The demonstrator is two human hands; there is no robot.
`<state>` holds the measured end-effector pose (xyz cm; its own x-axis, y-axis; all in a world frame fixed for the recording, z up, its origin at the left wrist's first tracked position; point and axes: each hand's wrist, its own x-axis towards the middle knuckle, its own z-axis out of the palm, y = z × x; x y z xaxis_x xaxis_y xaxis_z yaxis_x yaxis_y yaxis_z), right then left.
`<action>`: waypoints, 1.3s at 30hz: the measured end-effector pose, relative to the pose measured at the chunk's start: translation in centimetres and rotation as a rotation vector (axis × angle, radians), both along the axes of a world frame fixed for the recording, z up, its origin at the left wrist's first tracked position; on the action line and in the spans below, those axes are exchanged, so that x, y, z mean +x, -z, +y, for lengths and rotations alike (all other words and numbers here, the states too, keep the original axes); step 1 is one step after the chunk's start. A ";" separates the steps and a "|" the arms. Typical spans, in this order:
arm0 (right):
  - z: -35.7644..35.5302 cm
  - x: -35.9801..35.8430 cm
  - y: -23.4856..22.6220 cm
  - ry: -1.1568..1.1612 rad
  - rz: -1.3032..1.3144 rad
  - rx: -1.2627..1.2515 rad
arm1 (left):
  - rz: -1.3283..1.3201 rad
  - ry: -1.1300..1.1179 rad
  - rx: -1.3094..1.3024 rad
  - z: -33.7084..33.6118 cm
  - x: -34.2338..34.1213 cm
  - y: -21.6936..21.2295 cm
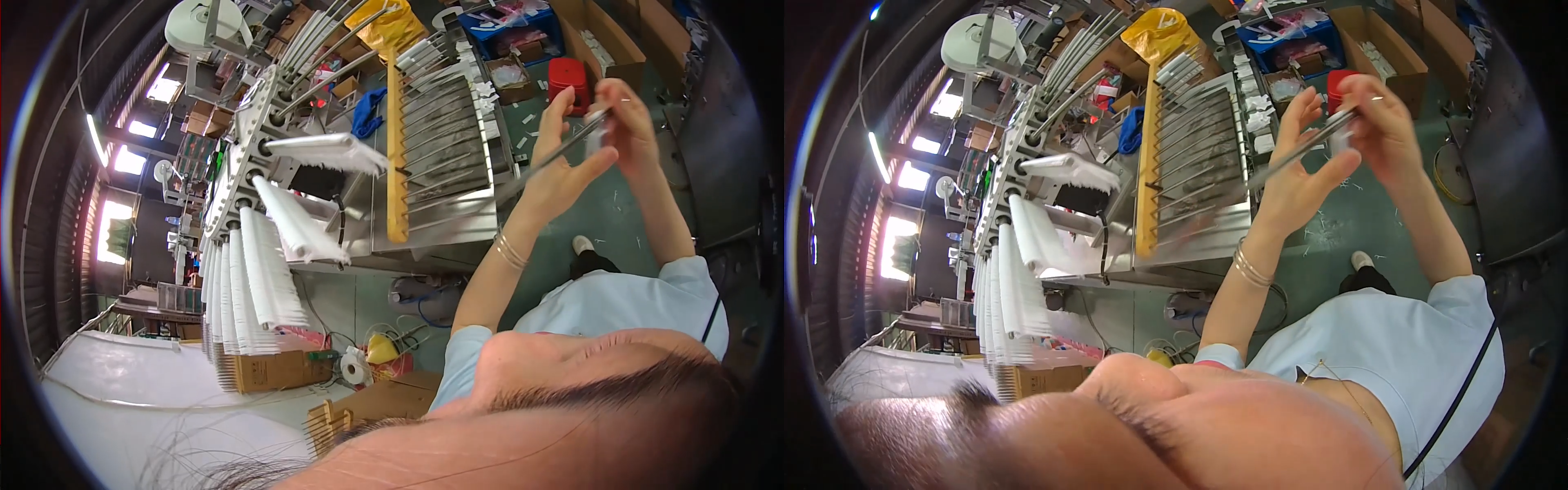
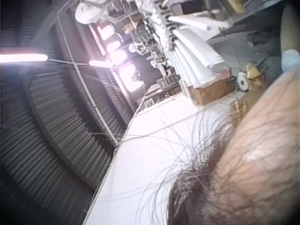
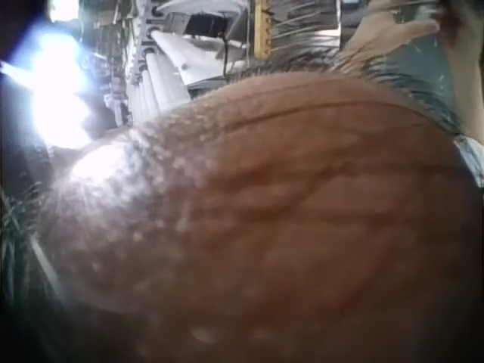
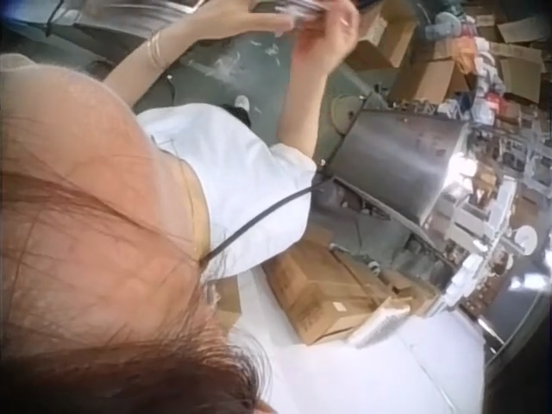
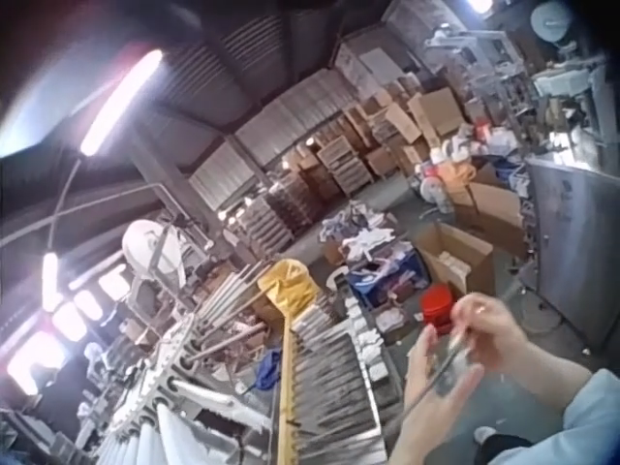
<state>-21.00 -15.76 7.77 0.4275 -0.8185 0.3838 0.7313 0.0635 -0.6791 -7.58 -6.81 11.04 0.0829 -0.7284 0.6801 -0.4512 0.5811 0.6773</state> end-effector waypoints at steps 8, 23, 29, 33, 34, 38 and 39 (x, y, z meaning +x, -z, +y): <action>-7.5 2.8 0.4 -0.070 0.313 -0.269 | 0.230 -0.397 0.084 -10.5 1.3 3.3; -26.1 5.4 1.6 -0.082 0.303 -0.682 | 0.321 -1.075 -0.305 -24.5 10.7 9.5; -29.8 9.0 1.5 -0.166 0.310 -0.739 | 0.927 -0.897 0.018 -22.6 19.8 10.3; -30.2 11.1 0.4 -0.206 0.354 -0.783 | 1.320 -0.691 -0.273 -23.0 23.2 9.7; -30.1 11.6 0.2 -0.221 0.370 -0.800 | 1.321 -0.693 -0.278 -23.1 23.7 9.7; -30.0 14.2 -0.8 -0.254 0.391 -0.826 | 1.169 -0.800 -0.173 -23.5 24.2 10.8; -29.9 14.7 -0.7 -0.257 0.389 -0.827 | 1.160 -0.717 -0.246 -23.6 23.9 11.3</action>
<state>-6.26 -45.61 8.52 0.7768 -0.2142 0.5921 0.4747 -0.4187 -0.7742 16.30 -30.44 -0.31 0.9848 -0.1592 0.0691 0.0457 0.6218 0.7818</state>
